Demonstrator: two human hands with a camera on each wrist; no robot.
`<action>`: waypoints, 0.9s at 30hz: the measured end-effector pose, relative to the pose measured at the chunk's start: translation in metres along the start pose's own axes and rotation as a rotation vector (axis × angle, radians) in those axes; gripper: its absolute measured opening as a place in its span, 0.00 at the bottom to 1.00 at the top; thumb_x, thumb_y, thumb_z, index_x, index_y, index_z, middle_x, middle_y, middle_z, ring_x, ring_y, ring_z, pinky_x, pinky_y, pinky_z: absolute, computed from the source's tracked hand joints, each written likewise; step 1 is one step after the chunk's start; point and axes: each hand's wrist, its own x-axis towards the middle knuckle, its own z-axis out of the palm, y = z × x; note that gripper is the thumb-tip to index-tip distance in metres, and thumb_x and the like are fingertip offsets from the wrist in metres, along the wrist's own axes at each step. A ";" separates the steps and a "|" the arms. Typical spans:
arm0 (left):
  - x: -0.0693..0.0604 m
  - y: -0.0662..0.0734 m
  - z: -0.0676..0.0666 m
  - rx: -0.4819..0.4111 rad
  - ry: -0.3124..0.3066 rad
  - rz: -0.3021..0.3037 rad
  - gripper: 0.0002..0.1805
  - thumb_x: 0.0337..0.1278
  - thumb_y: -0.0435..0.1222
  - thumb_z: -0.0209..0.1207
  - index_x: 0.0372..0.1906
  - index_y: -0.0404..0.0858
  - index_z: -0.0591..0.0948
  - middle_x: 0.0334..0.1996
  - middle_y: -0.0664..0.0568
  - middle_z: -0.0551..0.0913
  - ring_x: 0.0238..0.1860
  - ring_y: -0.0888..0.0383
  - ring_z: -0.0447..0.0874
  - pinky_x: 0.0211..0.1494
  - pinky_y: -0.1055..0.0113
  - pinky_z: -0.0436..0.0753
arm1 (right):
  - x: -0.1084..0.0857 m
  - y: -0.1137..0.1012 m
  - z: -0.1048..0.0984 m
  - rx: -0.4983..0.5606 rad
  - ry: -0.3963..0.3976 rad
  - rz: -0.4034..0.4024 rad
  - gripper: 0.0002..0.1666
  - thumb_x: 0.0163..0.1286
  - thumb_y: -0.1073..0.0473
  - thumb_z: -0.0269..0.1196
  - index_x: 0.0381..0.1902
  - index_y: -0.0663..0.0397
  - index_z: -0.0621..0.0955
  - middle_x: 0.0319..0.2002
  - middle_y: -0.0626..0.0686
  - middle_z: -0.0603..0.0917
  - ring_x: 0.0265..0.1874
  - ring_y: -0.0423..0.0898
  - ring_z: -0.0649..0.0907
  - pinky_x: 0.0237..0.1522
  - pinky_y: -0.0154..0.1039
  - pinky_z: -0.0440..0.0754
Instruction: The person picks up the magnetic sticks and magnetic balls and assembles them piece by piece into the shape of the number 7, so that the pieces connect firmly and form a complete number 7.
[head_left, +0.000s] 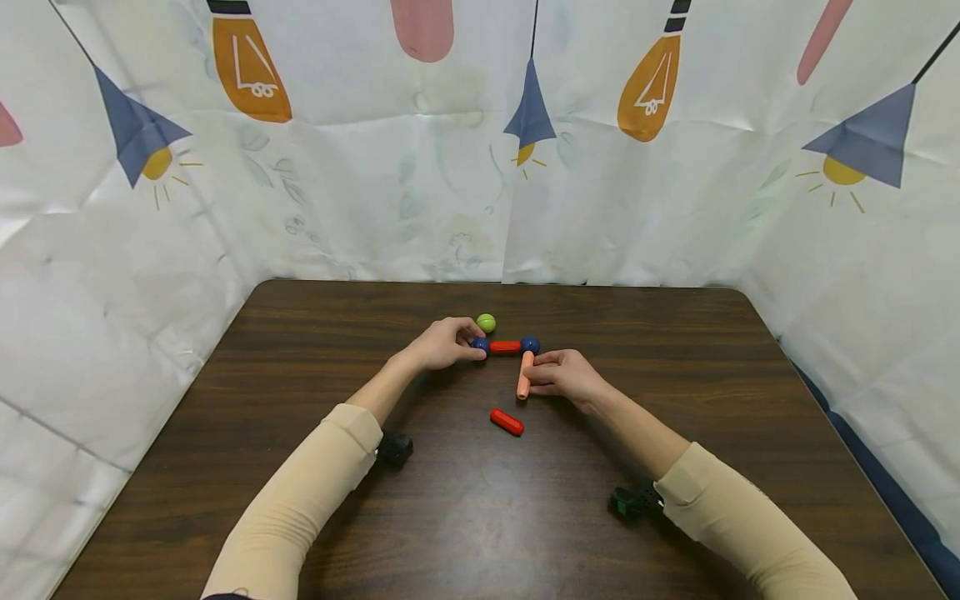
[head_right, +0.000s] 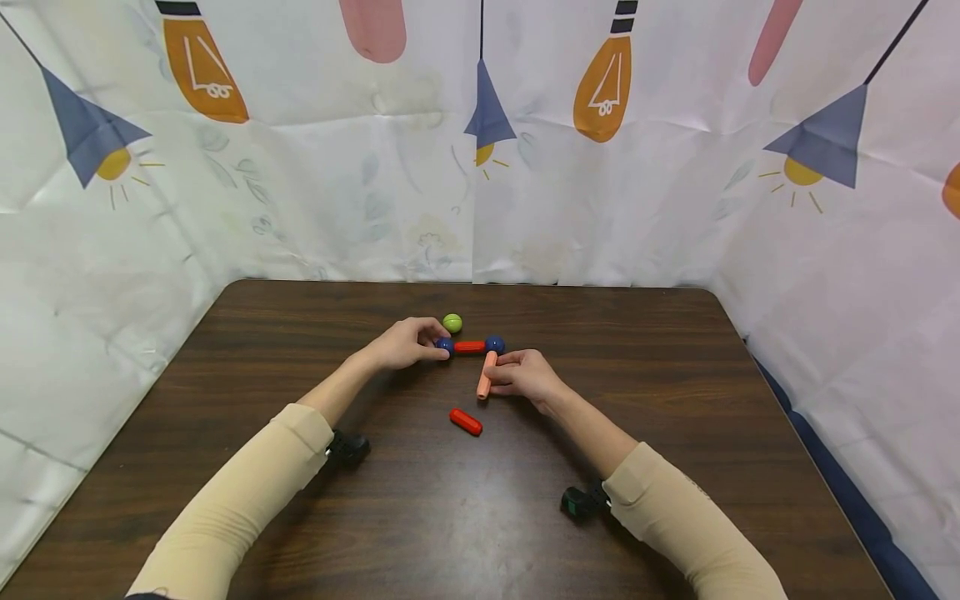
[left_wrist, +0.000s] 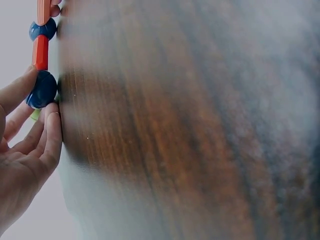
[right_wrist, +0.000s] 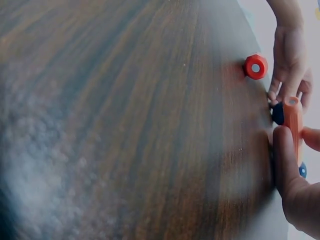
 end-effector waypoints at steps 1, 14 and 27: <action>0.000 0.000 0.000 0.000 0.000 -0.001 0.18 0.67 0.42 0.68 0.56 0.39 0.82 0.50 0.48 0.83 0.47 0.53 0.81 0.53 0.57 0.80 | 0.000 0.000 0.000 0.005 0.000 0.001 0.31 0.75 0.66 0.63 0.69 0.79 0.68 0.61 0.69 0.76 0.43 0.48 0.88 0.50 0.43 0.85; -0.001 0.001 0.000 0.001 -0.004 0.002 0.18 0.67 0.42 0.68 0.56 0.39 0.82 0.50 0.48 0.83 0.47 0.53 0.81 0.52 0.57 0.81 | 0.000 0.001 0.000 0.024 -0.041 0.015 0.25 0.76 0.66 0.62 0.64 0.78 0.73 0.48 0.64 0.84 0.41 0.48 0.89 0.49 0.43 0.85; -0.001 0.002 0.000 0.006 0.000 0.001 0.18 0.66 0.42 0.68 0.56 0.39 0.82 0.49 0.48 0.83 0.45 0.53 0.81 0.51 0.58 0.81 | -0.002 0.002 0.002 0.083 -0.046 0.019 0.31 0.76 0.67 0.61 0.70 0.79 0.65 0.57 0.67 0.78 0.43 0.47 0.88 0.50 0.42 0.85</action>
